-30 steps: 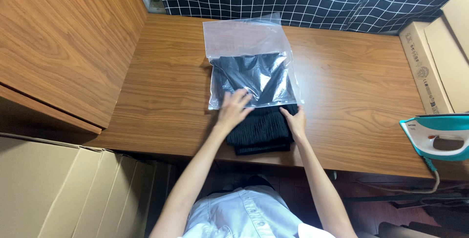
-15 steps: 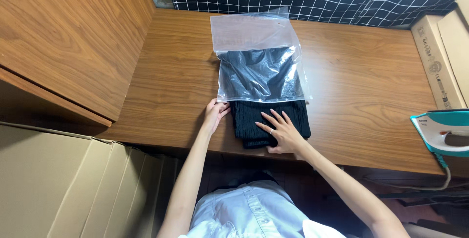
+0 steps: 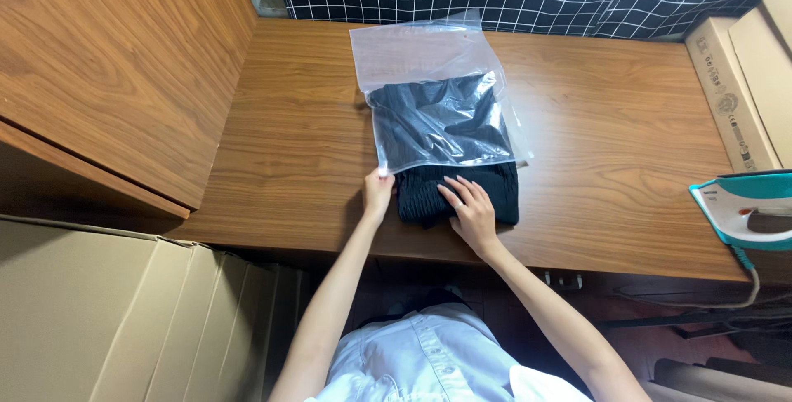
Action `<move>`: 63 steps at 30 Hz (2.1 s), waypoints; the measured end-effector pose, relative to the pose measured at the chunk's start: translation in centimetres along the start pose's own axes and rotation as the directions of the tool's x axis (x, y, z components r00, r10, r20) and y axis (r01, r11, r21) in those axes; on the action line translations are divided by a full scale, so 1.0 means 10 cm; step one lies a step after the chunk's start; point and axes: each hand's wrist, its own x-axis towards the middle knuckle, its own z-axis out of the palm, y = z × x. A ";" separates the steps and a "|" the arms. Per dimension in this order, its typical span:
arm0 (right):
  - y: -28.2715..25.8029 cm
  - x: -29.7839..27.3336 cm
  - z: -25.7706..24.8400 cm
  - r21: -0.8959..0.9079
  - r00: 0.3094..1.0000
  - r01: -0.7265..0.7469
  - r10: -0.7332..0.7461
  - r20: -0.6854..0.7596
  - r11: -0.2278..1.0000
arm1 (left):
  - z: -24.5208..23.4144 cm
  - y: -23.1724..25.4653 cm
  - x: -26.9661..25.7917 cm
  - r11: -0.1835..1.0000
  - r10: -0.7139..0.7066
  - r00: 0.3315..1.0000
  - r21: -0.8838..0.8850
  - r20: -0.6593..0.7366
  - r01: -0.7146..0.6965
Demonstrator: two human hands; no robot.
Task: The person folds a black garment by hand, slides it into a plastic bag, and places the bagged item into a cardboard box.
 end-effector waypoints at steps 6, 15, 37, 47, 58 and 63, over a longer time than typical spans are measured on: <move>0.14 0.24 0.11 0.049 0.990 0.032 -0.025 -0.139 0.998 | -0.36 0.48 -0.53 0.912 -0.137 0.972 -0.359 0.189 0.199; 0.11 0.32 0.09 0.000 0.960 0.281 -0.281 -0.012 0.960 | -0.46 1.02 -0.61 0.636 -0.376 0.839 -0.549 0.393 0.542; 0.02 0.19 0.14 0.017 0.969 0.035 -0.038 0.245 0.999 | -0.11 1.50 -0.89 0.821 -0.269 0.936 -0.455 0.227 0.346; -0.15 0.45 0.10 0.262 0.996 -0.041 0.058 -0.060 0.964 | -0.04 -0.34 -0.20 0.831 -0.237 0.868 -0.371 0.436 0.414; -0.01 0.87 0.41 -0.004 0.986 0.160 -0.159 0.055 0.987 | -0.53 0.19 -0.43 0.806 -0.223 0.889 -0.437 0.401 0.399; -0.35 0.78 0.23 -0.107 0.997 0.062 -0.057 0.048 0.992 | -0.45 0.10 -0.38 0.813 -0.359 0.933 -0.483 0.026 0.326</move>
